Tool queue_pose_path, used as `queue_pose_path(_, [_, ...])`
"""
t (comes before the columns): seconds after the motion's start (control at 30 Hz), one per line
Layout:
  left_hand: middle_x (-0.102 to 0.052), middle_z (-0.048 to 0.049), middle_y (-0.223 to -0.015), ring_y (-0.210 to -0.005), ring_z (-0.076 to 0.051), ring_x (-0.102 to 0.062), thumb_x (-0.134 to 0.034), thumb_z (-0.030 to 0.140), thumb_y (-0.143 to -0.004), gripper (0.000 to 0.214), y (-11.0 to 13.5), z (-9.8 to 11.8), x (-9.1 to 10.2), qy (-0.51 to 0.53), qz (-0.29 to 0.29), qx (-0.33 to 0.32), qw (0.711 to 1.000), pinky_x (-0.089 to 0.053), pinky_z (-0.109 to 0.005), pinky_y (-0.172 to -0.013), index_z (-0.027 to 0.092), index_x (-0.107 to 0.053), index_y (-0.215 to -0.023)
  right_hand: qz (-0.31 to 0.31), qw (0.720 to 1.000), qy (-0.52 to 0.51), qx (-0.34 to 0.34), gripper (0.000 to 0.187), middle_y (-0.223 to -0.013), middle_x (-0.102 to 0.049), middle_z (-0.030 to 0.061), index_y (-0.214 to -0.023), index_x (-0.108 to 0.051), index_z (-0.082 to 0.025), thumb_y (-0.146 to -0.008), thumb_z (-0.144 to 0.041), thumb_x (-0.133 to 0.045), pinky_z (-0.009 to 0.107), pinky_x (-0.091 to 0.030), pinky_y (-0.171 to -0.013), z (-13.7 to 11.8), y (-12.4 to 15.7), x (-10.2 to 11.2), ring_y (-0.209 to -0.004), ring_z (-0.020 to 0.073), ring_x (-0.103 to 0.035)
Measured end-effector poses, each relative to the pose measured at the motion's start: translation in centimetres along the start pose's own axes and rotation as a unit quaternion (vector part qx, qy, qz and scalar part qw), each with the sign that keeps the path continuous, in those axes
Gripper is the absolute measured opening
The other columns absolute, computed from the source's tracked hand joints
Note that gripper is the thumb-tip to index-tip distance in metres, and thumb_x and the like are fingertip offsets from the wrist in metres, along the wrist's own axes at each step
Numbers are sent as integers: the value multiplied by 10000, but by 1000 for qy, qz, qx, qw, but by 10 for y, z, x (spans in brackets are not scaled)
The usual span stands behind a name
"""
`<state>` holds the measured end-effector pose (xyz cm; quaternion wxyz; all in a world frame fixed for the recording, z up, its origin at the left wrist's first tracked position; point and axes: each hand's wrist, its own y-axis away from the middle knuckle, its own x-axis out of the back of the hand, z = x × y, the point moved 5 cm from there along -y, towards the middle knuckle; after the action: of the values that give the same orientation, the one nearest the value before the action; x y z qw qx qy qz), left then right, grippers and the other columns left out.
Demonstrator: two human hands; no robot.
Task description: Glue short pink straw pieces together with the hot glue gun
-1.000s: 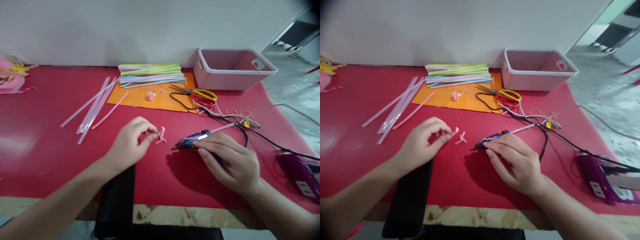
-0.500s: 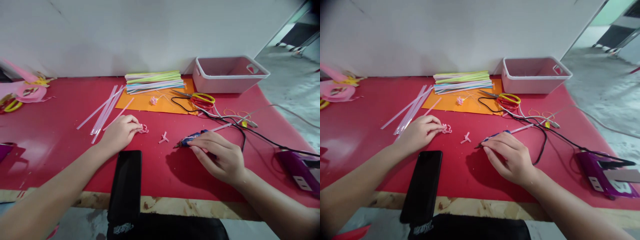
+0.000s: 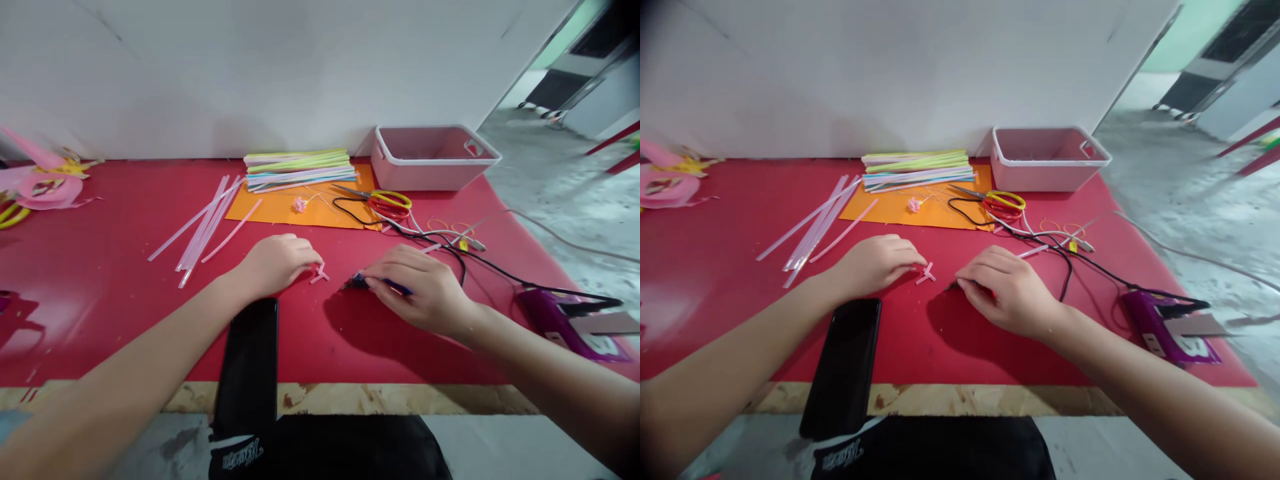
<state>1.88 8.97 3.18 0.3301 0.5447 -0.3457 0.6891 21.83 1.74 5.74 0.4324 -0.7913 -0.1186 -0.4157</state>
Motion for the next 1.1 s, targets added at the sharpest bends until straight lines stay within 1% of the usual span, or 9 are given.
queue_pose_path(0.13, [-724,-65,-1038,-875,-202,-611,-546,141,-924,245,-18,1,-11,-6,-19,-40,999,-437,-307,-773,232,-734,-1052,15,1000,11,-15,104,-835,-751,58,-928,-688,-192,-881,-134,-616,348,-557,-752,5,-7,4,-780,183,-666])
queue_pose_path(0.27, [-710,-51,-901,-798,-195,-578,-589,164,-905,180,-28,-1,-14,4,-35,-65,997,-410,-296,-695,221,-747,-841,18,1000,2,-21,102,-835,-753,59,-924,-690,-187,-879,-133,-617,340,-556,-754,5,-9,-2,-780,183,-662])
queue_pose_path(0.37, [-695,-57,-882,-811,-195,-582,-585,159,-907,195,-28,-4,-14,27,-33,-66,997,-421,-294,-707,189,-714,-764,15,1000,-19,4,117,-829,-750,65,-930,-694,-174,-874,-113,-612,332,-558,-742,3,-7,-10,-768,178,-656])
queue_pose_path(0.5, [-695,-78,-929,-869,-198,-617,-541,102,-903,173,-23,-11,-12,78,-7,-45,996,-459,-306,-788,158,-691,-838,9,999,-39,36,141,-837,-749,76,-945,-696,-164,-860,-99,-604,340,-564,-734,2,-2,-17,-749,175,-656])
queue_pose_path(0.63, [-700,-77,-899,-839,-195,-647,-535,148,-909,119,-15,-13,-3,147,49,-6,988,-488,-314,-776,147,-652,-889,34,998,-43,29,156,-827,-746,70,-950,-701,-181,-843,-98,-623,350,-572,-733,5,0,-11,-763,186,-667])
queue_pose_path(0.77, [-713,-71,-895,-783,-151,-675,-505,214,-943,107,-10,3,1,234,129,30,963,-522,-253,-691,147,-589,-942,38,998,-46,1,158,-836,-739,62,-981,-687,-194,-864,-114,-618,333,-576,-738,7,-5,-8,-785,182,-677])
queue_pose_path(0.87, [-692,-70,-860,-761,-132,-671,-483,203,-944,90,-7,25,-5,278,176,37,944,-539,-234,-686,142,-545,-920,32,997,-50,-57,208,-915,-737,68,-1082,-660,-184,-876,-207,-651,292,-579,-715,10,-8,-12,-782,159,-686])
queue_pose_path(0.93, [-682,-60,-856,-743,-121,-654,-497,180,-930,54,-4,39,-11,289,198,40,936,-539,-226,-681,148,-538,-913,24,996,-51,-75,236,-928,-736,68,-1096,-653,-174,-870,-237,-676,276,-579,-712,9,-8,-16,-778,151,-689])
queue_pose_path(1.1, [-658,-47,-824,-734,-151,-602,-510,122,-856,58,5,60,-23,270,222,23,937,-507,-270,-681,172,-538,-866,14,998,-46,-32,95,-867,-739,60,-957,-678,-187,-876,-139,-661,286,-582,-745,-3,-2,-21,-820,167,-695])
